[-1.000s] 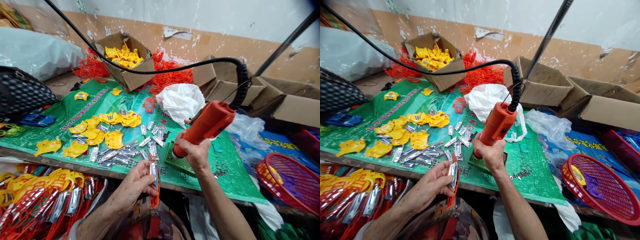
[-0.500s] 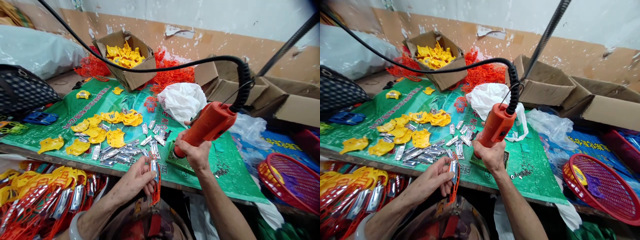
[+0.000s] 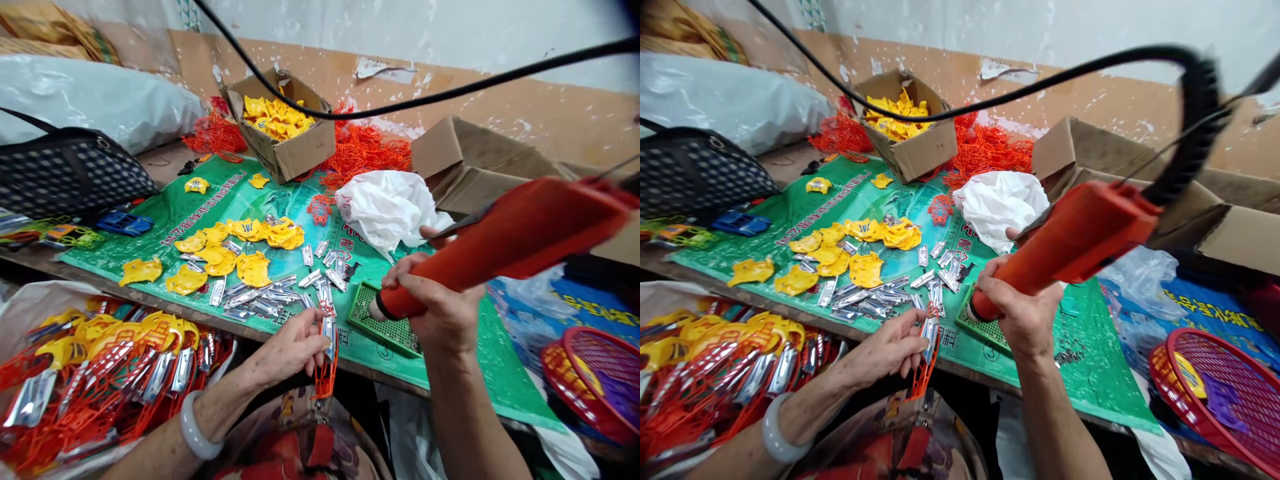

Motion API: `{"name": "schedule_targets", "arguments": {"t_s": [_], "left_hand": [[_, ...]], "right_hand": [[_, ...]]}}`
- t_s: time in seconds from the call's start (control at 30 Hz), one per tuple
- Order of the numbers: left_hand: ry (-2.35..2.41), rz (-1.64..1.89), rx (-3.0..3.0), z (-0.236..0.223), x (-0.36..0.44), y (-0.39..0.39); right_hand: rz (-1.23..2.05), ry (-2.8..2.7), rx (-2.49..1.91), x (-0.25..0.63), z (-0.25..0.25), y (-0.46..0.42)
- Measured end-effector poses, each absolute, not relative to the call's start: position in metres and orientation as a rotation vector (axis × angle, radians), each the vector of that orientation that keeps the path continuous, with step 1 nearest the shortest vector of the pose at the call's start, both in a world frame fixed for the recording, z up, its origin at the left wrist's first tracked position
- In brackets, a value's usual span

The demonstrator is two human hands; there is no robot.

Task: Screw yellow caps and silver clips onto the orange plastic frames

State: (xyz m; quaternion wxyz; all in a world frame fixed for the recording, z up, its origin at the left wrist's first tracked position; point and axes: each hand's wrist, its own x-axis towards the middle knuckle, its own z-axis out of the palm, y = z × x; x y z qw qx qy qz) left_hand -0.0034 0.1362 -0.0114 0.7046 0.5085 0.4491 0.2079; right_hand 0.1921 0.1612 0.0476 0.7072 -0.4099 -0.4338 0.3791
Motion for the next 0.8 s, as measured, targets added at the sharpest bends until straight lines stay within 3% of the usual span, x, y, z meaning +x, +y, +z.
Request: {"name": "schedule_targets", "arguments": {"t_s": [0.23,0.8], "left_hand": [[0.917,0.551,1.092,-0.018,-0.003,0.134],[0.898,0.555,1.178,-0.017,-0.003,0.123]], "right_hand": [[1.082,-1.032,-0.761,0.168,0.071,0.134],[1.081,-1.081,-0.915,0.153,0.057,0.132]]}}
